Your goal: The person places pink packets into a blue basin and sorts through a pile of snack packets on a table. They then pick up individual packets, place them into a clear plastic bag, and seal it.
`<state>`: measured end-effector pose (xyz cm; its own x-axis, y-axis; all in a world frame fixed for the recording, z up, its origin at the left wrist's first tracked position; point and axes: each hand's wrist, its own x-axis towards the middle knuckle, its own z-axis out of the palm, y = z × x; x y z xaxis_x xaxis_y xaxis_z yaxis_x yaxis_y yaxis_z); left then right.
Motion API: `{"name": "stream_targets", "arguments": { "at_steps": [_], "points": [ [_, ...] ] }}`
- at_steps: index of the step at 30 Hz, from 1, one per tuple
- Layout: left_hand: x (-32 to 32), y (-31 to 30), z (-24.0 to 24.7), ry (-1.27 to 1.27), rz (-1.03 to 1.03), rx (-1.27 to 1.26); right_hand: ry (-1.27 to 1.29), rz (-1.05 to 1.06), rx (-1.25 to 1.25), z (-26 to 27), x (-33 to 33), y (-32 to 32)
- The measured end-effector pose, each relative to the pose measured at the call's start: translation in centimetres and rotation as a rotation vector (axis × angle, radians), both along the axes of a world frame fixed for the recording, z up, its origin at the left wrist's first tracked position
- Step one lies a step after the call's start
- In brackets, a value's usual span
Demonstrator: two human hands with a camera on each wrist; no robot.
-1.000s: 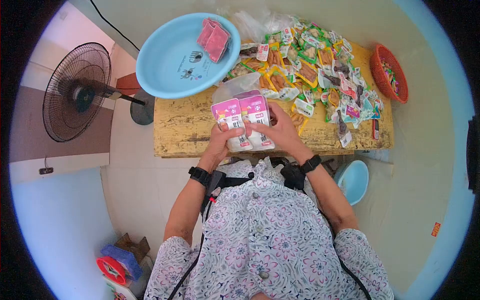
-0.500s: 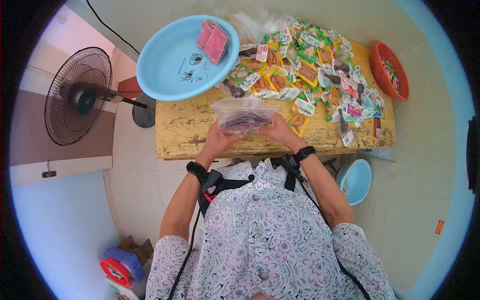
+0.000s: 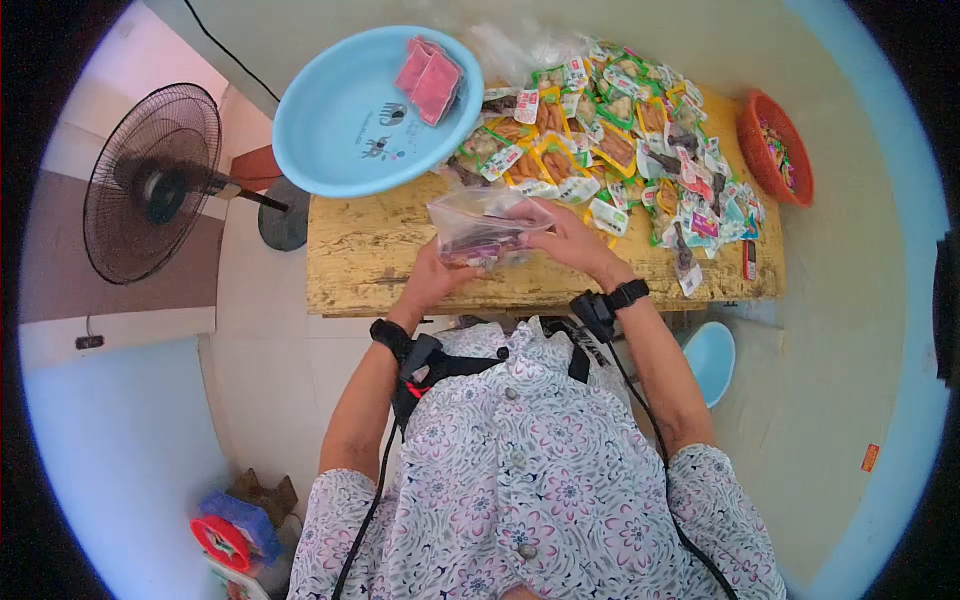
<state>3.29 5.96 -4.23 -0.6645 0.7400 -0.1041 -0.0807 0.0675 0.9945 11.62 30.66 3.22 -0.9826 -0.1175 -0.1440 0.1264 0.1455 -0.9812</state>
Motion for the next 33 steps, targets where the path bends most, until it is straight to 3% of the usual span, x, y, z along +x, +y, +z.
{"name": "stream_targets", "arguments": {
  "at_steps": [5, 8, 13, 15, 17, 18, 21, 24, 30, 33],
  "points": [
    [0.5, -0.3, -0.2, -0.056, 0.003, 0.091, 0.022, 0.009, 0.145, 4.3, 0.9, -0.9],
    [0.7, -0.6, 2.9, -0.047, 0.002, 0.052, 0.062, -0.143, -0.157, 8.2, 0.7, -2.0],
    [0.4, -0.1, 1.8, -0.040, -0.016, 0.051, 0.424, 0.004, 0.711, 10.0, 0.2, -3.4],
    [0.4, -0.2, 2.0, 0.009, -0.011, 0.028, 0.440, 0.008, 0.864, 8.9, 0.2, -4.0],
    [-0.1, -0.1, -0.2, -0.017, -0.048, 0.072, 0.281, -0.016, 0.827, 7.9, 0.1, -4.5],
    [-0.2, -0.4, -1.0, -0.032, -0.061, 0.092, 0.348, -0.036, 0.826, 8.1, 0.0, -4.5],
    [0.5, -0.6, 2.9, 0.033, 0.008, 0.042, 0.487, -0.064, 0.809, 9.6, -0.3, -4.4],
    [0.2, -0.6, 2.2, -0.034, -0.025, -0.046, 0.493, -0.055, 0.802, 10.2, -0.5, -4.3],
    [0.0, -0.4, -0.4, 0.042, -0.011, 0.033, 0.477, -0.116, 0.743, 8.2, -0.3, -4.1],
    [0.9, 0.5, 3.8, 0.071, 0.070, 0.100, 0.443, -0.101, 0.722, 9.5, -0.8, -3.8]
  ]
}}
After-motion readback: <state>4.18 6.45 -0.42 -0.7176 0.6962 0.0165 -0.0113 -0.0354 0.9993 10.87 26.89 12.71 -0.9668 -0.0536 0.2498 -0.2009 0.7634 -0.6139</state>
